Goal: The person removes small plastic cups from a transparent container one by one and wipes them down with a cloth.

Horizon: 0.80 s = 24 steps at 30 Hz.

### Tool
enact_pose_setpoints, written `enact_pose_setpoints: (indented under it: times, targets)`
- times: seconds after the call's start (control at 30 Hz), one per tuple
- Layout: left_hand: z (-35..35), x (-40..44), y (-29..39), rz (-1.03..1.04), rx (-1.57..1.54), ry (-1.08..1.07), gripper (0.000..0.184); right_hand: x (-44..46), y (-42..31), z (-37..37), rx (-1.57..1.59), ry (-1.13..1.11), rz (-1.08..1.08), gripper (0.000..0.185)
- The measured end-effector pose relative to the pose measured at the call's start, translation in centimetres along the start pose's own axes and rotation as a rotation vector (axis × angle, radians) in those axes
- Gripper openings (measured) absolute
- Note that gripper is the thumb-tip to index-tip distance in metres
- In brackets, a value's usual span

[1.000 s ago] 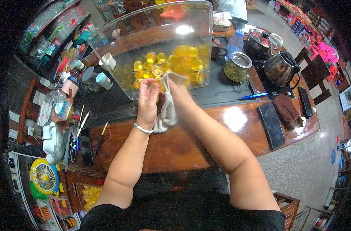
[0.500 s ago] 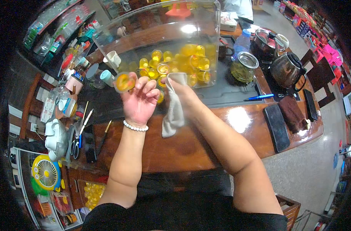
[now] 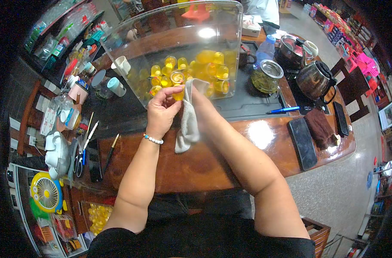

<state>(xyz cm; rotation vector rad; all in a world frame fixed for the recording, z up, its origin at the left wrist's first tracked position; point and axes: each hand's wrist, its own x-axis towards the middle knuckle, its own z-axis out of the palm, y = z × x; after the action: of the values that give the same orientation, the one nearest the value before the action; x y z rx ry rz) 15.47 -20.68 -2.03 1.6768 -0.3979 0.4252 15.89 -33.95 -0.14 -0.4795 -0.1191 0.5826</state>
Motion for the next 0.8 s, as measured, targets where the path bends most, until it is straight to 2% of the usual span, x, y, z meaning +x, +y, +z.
enact_pose_setpoints:
  times: [0.03, 0.17, 0.23, 0.27, 0.37, 0.43, 0.57, 0.67, 0.8]
  targets:
    - [0.1, 0.1, 0.2, 0.000, -0.093, -0.021, 0.032, 0.2, -0.1, -0.7, -0.001, 0.014, -0.004, 0.035]
    - [0.1, 0.0, 1.4, -0.260, -0.385, 0.027, 0.032, 1.4, 0.2, -3.2, 0.028, 0.039, -0.035, 0.034]
    - [0.2, 0.1, 1.5, -0.362, -0.534, 0.079, 0.033, 1.4, -0.3, -3.8, -0.005, 0.014, 0.015, 0.034]
    - [0.2, 0.1, 1.4, -0.367, -0.560, 0.102, 0.033, 1.5, -0.4, -3.9, -0.022, 0.001, 0.042, 0.034]
    - [0.3, 0.2, 1.1, -0.331, -0.563, 0.143, 0.035, 0.6, -0.6, -1.6, -0.315, 0.017, -0.095, 0.037]
    - [0.7, 0.2, 0.9, -0.246, -0.472, 0.129, 0.037, -0.1, -0.7, 0.1, -0.293, 0.002, -0.141, 0.039]
    - [1.0, 0.0, 0.3, -0.237, -0.443, 0.169, 0.031, 0.3, -0.4, -0.4, -0.449, 0.061, -0.193, 0.041]
    - [0.9, -0.1, -0.2, -0.263, -0.465, 0.172, 0.028, 0.2, -0.4, 0.3, -0.439, 0.042, -0.186, 0.049]
    - [0.6, -0.2, 0.0, -0.374, -0.565, 0.173, 0.033, 1.1, 0.0, -2.2, -0.349, 0.084, -0.175, 0.033]
